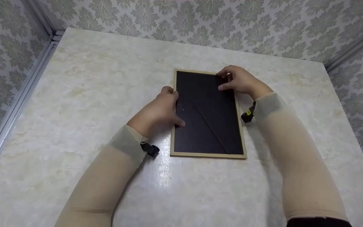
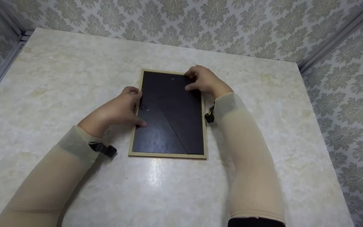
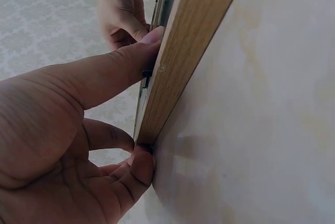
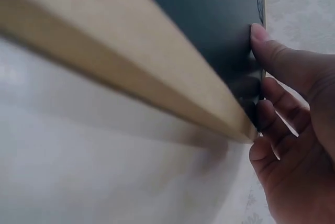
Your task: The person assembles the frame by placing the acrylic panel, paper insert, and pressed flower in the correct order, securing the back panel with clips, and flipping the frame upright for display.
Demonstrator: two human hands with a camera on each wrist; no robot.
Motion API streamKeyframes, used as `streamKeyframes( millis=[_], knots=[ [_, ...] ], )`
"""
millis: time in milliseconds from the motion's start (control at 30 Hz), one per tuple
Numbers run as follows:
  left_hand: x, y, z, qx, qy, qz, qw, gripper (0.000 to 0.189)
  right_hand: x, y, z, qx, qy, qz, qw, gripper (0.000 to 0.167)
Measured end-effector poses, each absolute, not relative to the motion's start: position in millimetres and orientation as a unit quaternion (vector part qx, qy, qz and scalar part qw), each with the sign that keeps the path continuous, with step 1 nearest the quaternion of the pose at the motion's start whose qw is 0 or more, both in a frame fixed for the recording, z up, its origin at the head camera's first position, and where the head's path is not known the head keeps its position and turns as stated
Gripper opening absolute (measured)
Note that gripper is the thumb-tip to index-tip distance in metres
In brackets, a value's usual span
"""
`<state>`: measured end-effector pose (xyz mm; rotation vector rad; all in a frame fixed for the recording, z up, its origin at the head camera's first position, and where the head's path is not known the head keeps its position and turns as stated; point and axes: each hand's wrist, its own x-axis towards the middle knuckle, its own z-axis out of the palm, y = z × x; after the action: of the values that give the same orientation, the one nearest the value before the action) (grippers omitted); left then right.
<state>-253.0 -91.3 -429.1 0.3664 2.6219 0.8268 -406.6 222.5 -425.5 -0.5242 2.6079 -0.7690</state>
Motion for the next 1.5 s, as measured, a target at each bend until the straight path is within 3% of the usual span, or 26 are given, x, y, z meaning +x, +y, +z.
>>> streamKeyframes(
  millis=[567, 833, 1067, 1367, 1500],
  knots=[
    [-256.0, -92.8, -424.2, 0.131, 0.927, 0.294, 0.192, 0.122, -415.1, 216.9, -410.7, -0.23, 0.931, -0.186, 0.214, 0.052],
    [-256.9, -93.1, -422.6, 0.137, 0.926, 0.295, 0.191, 0.121, -413.3, 217.1, -404.5, -0.256, 0.933, -0.155, 0.199, 0.049],
    [-253.7, -90.4, -427.6, 0.139, 0.922, 0.304, 0.196, 0.125, -405.0, 225.2, -408.3, -0.266, 0.939, -0.131, 0.174, 0.058],
    [-255.1, -90.6, -430.4, 0.143, 0.924, 0.303, 0.184, 0.123, -381.7, 263.2, -404.6, -0.302, 0.93, -0.162, 0.135, 0.022],
    [-254.6, -94.5, -430.2, 0.142, 0.924, 0.302, 0.186, 0.117, -373.3, 273.8, -402.8, -0.321, 0.929, -0.141, 0.116, 0.018]
  ],
)
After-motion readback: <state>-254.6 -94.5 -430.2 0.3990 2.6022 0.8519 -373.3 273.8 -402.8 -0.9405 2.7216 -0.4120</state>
